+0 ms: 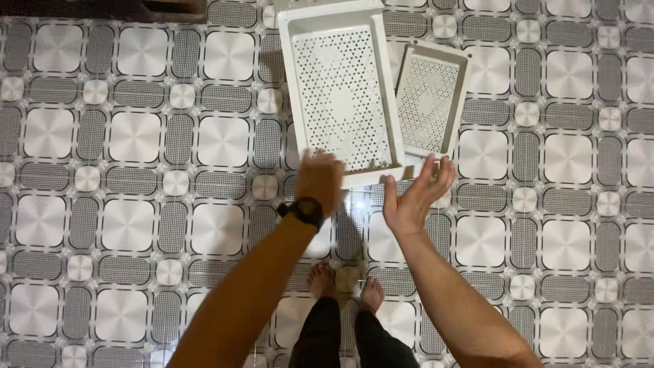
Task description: The person assembles a white plastic crate by hand. They place a perforated tray on the floor, attach side panels, and then stack the assembled crate onto other crates.
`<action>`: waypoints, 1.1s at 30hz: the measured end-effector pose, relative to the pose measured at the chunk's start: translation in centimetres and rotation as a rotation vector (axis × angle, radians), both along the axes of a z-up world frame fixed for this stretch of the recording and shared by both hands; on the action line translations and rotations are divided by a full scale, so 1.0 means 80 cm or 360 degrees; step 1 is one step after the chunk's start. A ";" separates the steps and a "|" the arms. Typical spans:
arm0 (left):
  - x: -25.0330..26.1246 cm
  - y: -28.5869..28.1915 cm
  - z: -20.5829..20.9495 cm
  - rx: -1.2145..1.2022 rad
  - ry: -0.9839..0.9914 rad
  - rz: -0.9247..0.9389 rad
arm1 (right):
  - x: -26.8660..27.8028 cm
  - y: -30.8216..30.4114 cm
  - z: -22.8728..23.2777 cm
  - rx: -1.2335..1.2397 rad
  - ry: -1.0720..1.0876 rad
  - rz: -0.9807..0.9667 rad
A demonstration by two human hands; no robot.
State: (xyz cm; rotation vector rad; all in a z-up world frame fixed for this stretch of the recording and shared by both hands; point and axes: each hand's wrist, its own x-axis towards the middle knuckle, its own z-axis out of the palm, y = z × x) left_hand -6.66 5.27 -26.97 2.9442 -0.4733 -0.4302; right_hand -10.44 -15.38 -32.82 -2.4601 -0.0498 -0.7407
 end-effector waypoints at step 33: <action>-0.022 0.015 -0.117 -0.0063 -0.0735 0.0097 | 0.083 0.065 0.039 0.1331 0.0280 0.1058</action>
